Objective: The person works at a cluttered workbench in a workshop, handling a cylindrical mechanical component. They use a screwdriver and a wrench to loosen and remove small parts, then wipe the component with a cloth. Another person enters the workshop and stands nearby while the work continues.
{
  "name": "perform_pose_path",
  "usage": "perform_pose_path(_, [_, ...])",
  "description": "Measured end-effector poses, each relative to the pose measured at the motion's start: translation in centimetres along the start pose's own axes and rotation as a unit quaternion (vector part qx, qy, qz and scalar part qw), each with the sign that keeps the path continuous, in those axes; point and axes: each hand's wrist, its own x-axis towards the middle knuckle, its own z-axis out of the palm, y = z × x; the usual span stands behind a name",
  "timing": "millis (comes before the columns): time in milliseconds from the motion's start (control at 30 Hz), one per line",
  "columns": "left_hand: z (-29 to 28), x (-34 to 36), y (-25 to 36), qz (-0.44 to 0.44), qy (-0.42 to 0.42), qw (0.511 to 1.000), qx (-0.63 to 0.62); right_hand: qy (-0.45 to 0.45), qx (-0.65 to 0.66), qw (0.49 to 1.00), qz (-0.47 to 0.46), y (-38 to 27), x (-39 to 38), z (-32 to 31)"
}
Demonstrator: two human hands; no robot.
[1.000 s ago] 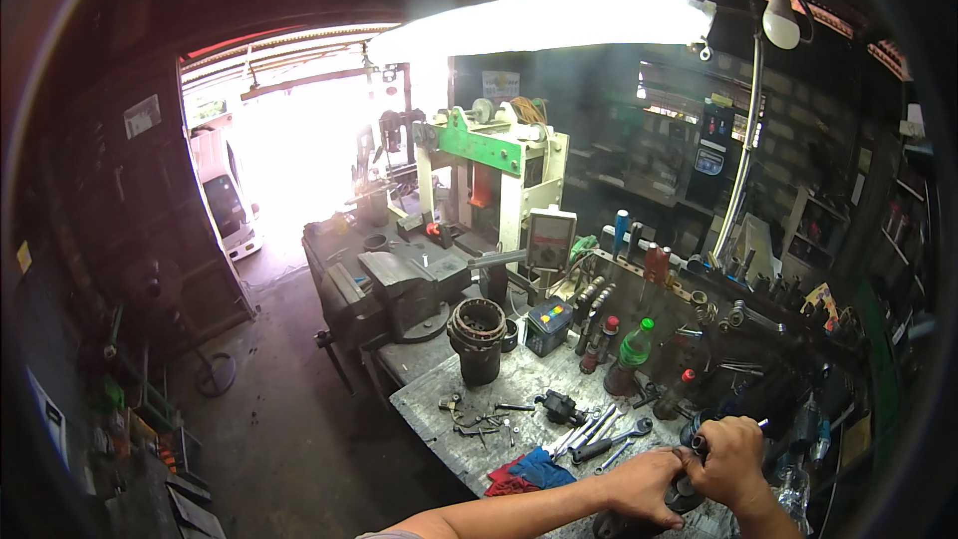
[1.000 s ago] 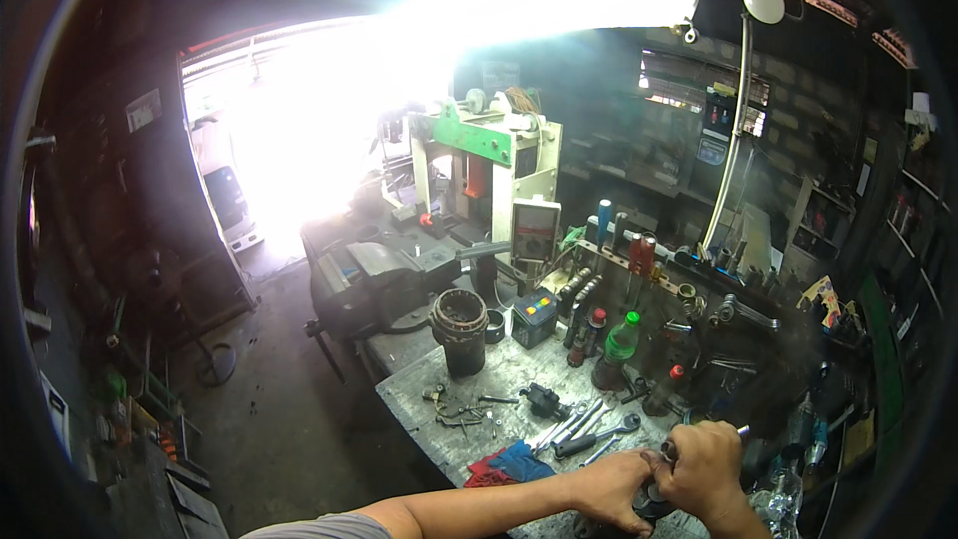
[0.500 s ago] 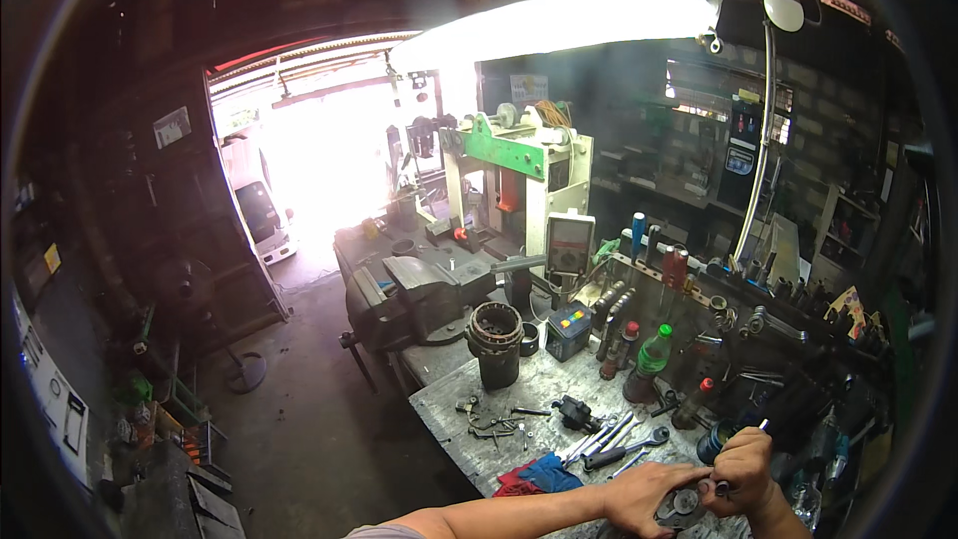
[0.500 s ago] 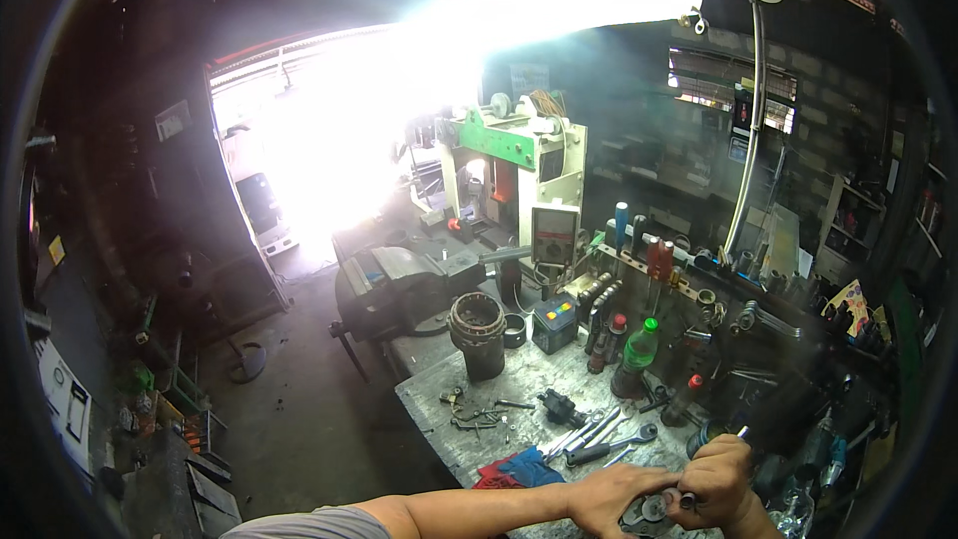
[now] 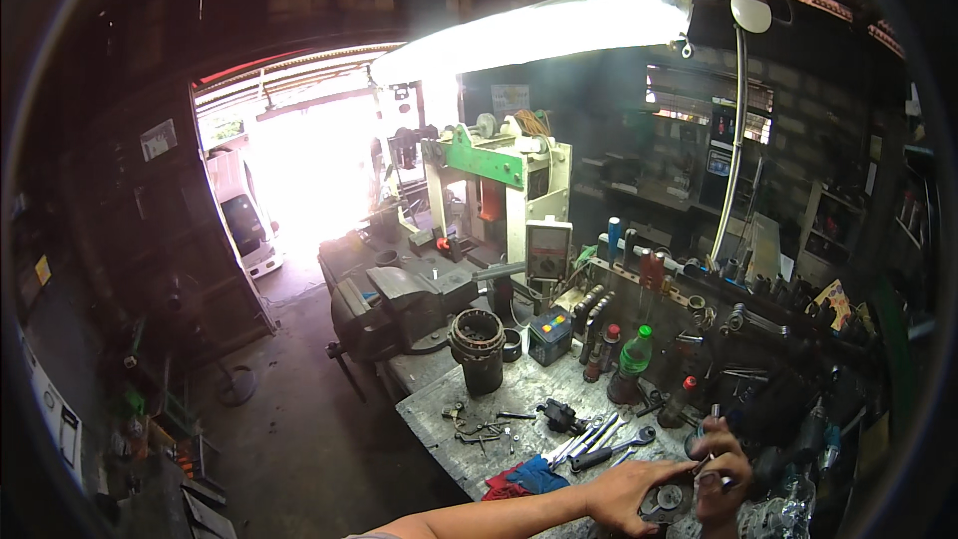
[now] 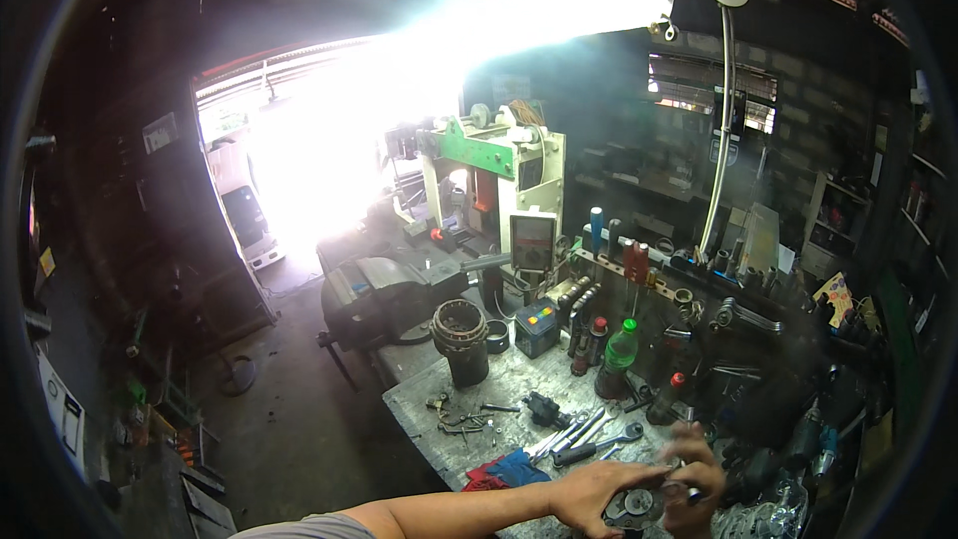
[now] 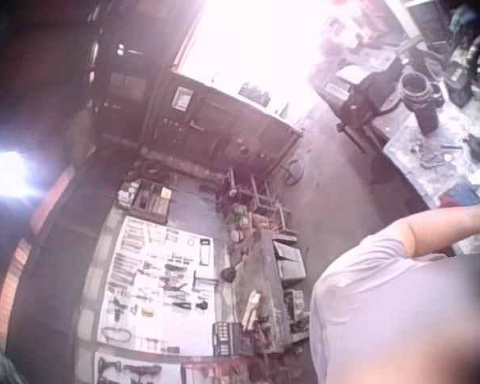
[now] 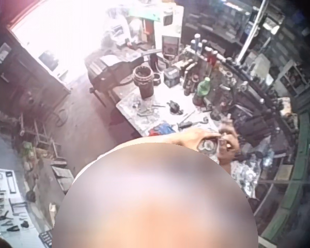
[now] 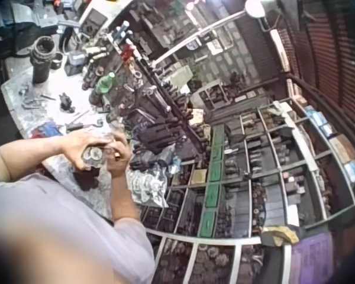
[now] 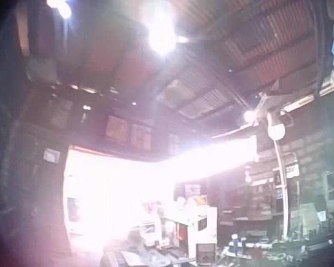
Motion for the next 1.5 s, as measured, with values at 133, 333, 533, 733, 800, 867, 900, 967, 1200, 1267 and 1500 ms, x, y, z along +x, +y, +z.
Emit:
perform_pose_path(133, [-0.1, -0.2, 0.1, 0.065, 0.049, 0.997, 0.011, 0.105, -0.159, 0.978, 0.083, -2.5, -2.4, 2.0])
perform_pose_path(333, [-0.1, -0.6, 0.4, 0.013, 0.022, 1.000, 0.009, 0.088, 0.256, 0.950, 0.157, 1.1, 0.0, -0.1])
perform_pose_path(533, [0.0, -0.6, 0.0, 0.018, 0.019, 1.000, 0.003, -0.051, 0.331, 0.835, 0.437, 3.9, 2.7, -3.3])
perform_pose_path(733, [-0.1, -0.8, -0.3, 0.001, 0.011, 1.000, -0.004, -0.222, -0.223, 0.839, 0.444, -1.4, 7.3, -3.8])
perform_pose_path(800, [-0.2, -0.8, -0.2, 0.049, 0.022, 0.998, -0.037, -0.364, -0.326, 0.755, 0.437, -2.6, 9.5, -4.2])
perform_pose_path(867, [-0.2, -1.1, 0.0, 0.040, 0.047, 0.998, -0.007, -0.456, -0.392, 0.683, 0.416, -3.0, 11.1, -3.8])
perform_pose_path(900, [-0.3, -1.1, 0.0, 0.037, 0.060, 0.997, 0.012, -0.503, -0.409, 0.661, 0.377, -3.2, 11.9, -3.3])
perform_pose_path(967, [-0.8, -1.1, -0.4, 0.043, 0.008, 0.999, -0.022, -0.605, -0.446, 0.604, 0.265, -3.9, 12.8, -2.1])
perform_pose_path(1200, [-0.5, 3.7, -2.3, 0.015, -0.035, 0.973, -0.229, -0.322, -0.556, 0.765, -0.041, -7.9, 5.7, 0.7])
perform_pose_path(1267, [0.7, 4.6, -2.5, 0.056, 0.006, 0.972, -0.229, -0.198, -0.461, 0.863, 0.060, -6.9, 2.9, 0.7])
perform_pose_path(1500, [1.6, 2.8, -3.0, 0.057, -0.028, 0.963, -0.263, -0.208, -0.378, 0.902, 0.014, -3.6, 1.3, 0.2])
